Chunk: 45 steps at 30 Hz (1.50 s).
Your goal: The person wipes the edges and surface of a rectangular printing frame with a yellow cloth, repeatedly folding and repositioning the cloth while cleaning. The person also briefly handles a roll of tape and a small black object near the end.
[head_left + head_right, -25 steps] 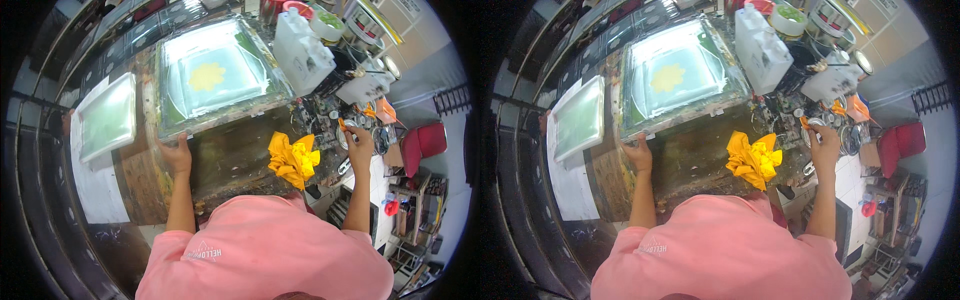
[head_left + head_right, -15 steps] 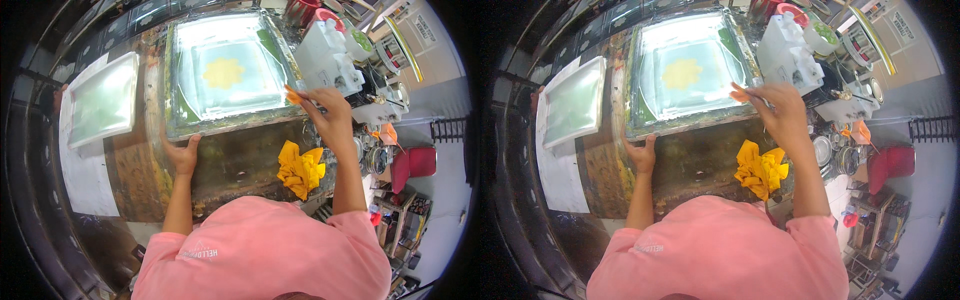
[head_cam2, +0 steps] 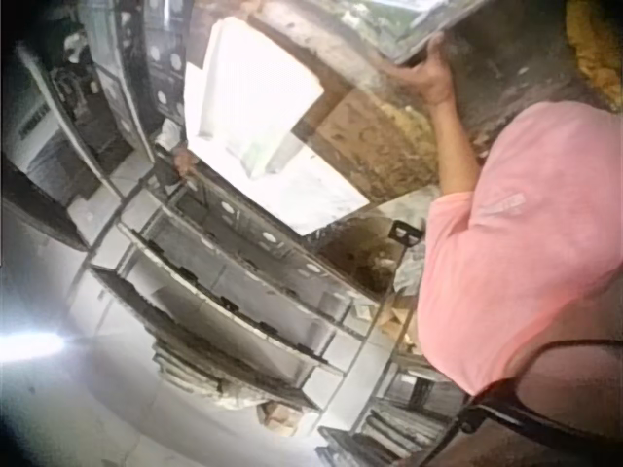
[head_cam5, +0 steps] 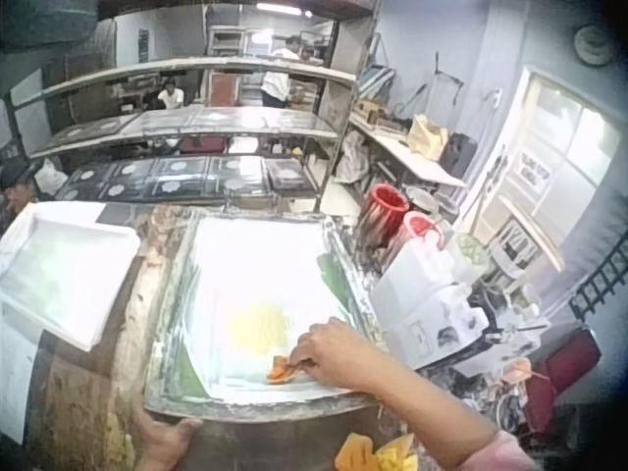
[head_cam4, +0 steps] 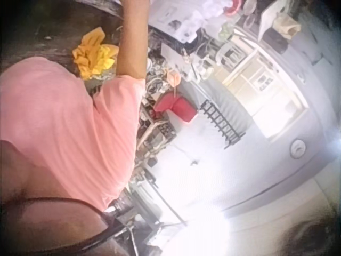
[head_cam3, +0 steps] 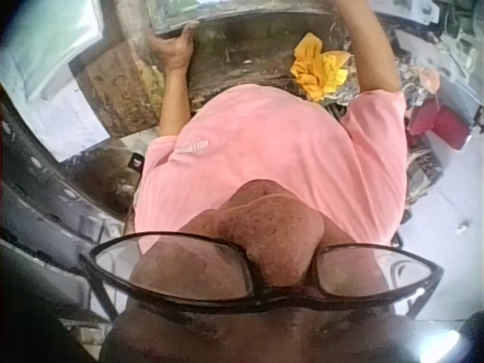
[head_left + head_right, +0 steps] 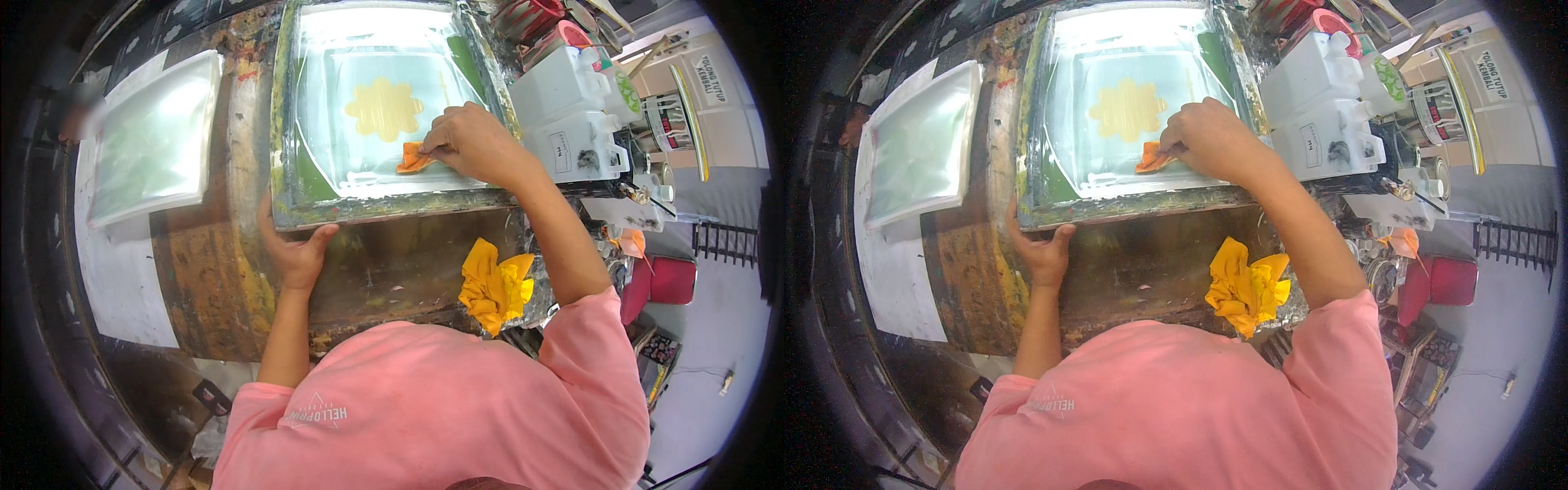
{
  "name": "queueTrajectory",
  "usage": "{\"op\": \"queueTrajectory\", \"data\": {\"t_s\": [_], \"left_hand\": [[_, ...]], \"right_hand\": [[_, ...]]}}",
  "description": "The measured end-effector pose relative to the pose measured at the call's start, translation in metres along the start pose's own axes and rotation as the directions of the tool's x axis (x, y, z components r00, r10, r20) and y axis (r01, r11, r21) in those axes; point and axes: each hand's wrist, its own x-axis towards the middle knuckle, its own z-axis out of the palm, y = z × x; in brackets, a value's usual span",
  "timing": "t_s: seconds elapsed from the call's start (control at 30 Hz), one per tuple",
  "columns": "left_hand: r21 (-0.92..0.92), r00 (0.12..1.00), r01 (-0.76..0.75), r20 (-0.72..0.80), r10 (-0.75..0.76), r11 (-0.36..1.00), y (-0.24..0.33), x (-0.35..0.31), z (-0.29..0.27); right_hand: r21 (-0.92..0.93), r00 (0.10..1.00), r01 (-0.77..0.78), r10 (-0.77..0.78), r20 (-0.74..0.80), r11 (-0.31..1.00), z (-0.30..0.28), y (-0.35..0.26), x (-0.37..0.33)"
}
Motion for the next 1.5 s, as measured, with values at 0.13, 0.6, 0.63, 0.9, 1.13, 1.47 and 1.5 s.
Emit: {"op": "queueTrajectory", "data": {"t_s": [0.13, 0.6, 0.63, 0.9, 1.13, 1.47, 1.5], "left_hand": [[-0.050, 0.999, 0.043, 0.005, -0.043, 0.998, 0.007, 0.000, 0.001], [0.040, 1.000, -0.001, 0.005, 0.001, 0.999, 0.002, 0.000, -0.001], [0.072, 1.000, -0.029, 0.011, 0.029, 0.997, 0.001, 0.001, -0.001], [0.044, 0.999, -0.025, -0.024, 0.026, 0.999, -0.006, -0.001, 0.000], [-0.086, 0.999, -0.011, -0.050, 0.007, 0.996, 0.012, 0.002, 0.008], [-0.055, 0.978, -0.128, -0.174, 0.117, 0.990, 0.063, 0.044, 0.020], [-0.085, 0.979, -0.120, -0.178, 0.103, 0.989, 0.066, 0.045, 0.021]], "right_hand": [[-0.002, 0.984, 0.040, -0.039, 0.175, 0.999, -0.015, -0.006, -0.014], [-0.108, 0.961, -0.037, 0.065, 0.269, 0.993, -0.029, 0.002, -0.019], [-0.155, 0.951, -0.046, 0.091, 0.295, 0.987, -0.032, 0.005, -0.020], [-0.109, 0.994, -0.040, 0.050, 0.093, 0.993, -0.019, -0.004, -0.033], [0.190, 0.882, -0.255, 0.308, -0.357, 0.948, -0.070, -0.061, -0.102], [0.968, 0.669, -0.016, 0.717, 0.197, -0.251, 0.048, -0.107, -0.163], [0.918, 0.656, 0.073, 0.712, 0.250, -0.390, 0.053, -0.103, -0.152]]}}
